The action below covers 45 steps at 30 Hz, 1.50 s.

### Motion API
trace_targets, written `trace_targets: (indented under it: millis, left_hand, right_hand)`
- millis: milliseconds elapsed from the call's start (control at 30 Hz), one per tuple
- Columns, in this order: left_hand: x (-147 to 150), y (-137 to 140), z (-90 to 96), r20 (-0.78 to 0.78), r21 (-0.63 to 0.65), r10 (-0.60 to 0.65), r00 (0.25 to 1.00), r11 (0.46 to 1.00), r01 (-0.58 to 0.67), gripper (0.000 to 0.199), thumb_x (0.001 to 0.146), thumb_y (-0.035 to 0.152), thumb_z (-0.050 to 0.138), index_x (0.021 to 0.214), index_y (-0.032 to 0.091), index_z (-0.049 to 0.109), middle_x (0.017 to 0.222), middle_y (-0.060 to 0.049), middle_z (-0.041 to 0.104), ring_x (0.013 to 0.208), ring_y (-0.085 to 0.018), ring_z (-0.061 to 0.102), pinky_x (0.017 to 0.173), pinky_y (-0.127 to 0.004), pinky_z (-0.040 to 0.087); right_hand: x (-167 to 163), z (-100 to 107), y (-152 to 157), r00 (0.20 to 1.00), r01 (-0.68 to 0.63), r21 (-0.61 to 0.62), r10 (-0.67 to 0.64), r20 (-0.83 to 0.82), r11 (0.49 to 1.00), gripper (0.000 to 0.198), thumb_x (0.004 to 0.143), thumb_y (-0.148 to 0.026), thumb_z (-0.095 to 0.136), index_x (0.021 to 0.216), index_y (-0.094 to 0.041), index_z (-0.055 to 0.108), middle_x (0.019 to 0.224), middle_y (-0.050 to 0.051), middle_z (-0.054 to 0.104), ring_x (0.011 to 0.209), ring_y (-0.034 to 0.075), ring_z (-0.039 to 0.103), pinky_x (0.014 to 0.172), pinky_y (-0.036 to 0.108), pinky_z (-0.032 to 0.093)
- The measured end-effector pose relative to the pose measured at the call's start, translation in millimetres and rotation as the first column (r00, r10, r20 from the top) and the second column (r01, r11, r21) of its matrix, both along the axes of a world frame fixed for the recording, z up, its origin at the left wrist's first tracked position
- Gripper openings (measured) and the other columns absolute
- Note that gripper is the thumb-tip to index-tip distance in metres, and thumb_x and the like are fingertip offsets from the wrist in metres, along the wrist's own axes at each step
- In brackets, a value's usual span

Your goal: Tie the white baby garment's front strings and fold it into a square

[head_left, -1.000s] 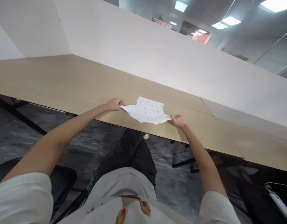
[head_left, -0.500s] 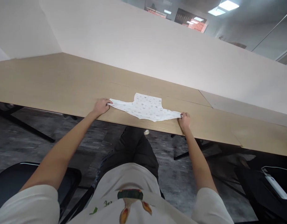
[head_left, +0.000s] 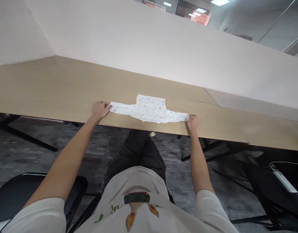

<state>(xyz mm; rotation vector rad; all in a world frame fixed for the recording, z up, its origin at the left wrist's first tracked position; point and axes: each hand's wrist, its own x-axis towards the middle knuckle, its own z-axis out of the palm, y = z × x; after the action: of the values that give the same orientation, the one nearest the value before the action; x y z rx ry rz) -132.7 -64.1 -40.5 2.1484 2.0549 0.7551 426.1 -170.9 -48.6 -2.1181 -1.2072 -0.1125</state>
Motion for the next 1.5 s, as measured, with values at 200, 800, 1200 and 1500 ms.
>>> trace_targets:
  millis: [200, 800, 1200, 1500]
  left_hand:
    - [0.2, -4.5, 1.8, 0.003, -0.017, -0.046, 0.999, 0.999, 0.046, 0.034, 0.077, 0.043, 0.054, 0.096, 0.016, 0.065, 0.108, -0.013, 0.068, 0.108, -0.031, 0.058, 0.096, -0.039, 0.042]
    - [-4.7, -9.6, 1.9, 0.36, -0.045, -0.005, 0.933, 0.999, 0.023, 0.045, 0.071, 0.038, 0.059, 0.111, 0.018, 0.063, 0.106, -0.009, 0.071, 0.098, -0.024, 0.064, 0.09, -0.034, 0.049]
    - [-1.2, -14.9, 9.2, 0.38, -0.063, 0.018, 0.925, 0.998, 0.006, 0.047, 0.073, 0.036, 0.057, 0.113, 0.014, 0.068, 0.104, -0.011, 0.072, 0.097, -0.025, 0.066, 0.091, -0.034, 0.051]
    - [18.3, -13.4, 14.6, 0.657, 0.073, 0.015, 0.753, 0.994, -0.084, 0.045, 0.077, 0.029, 0.054, 0.118, 0.012, 0.063, 0.113, -0.012, 0.07, 0.101, -0.021, 0.065, 0.09, -0.031, 0.052]
  right_hand:
    - [-12.5, 3.1, -3.2, 0.993, -0.117, -0.003, 0.117, -0.025, 0.993, 0.04, 0.081, -0.018, 0.045, 0.119, -0.01, 0.055, 0.109, 0.018, 0.06, 0.094, 0.025, 0.056, 0.088, 0.039, 0.043]
    - [-214.7, 43.4, 47.5, 0.841, -0.53, 0.223, 0.541, 0.016, 0.818, 0.027, 0.093, -0.024, 0.039, 0.11, -0.016, 0.058, 0.095, 0.009, 0.065, 0.083, 0.02, 0.058, 0.082, 0.031, 0.045]
    - [-236.0, 32.3, 36.7, 0.817, -0.577, 0.058, 0.575, 0.045, 0.815, 0.029, 0.097, -0.023, 0.039, 0.12, -0.014, 0.055, 0.11, 0.013, 0.066, 0.099, 0.022, 0.061, 0.09, 0.033, 0.044]
    - [-297.6, -17.5, -135.2, 0.271, -0.938, -0.172, 0.945, 0.181, 0.302, 0.035, 0.088, -0.047, 0.057, 0.11, -0.021, 0.067, 0.105, 0.011, 0.071, 0.1, 0.026, 0.062, 0.092, 0.041, 0.044]
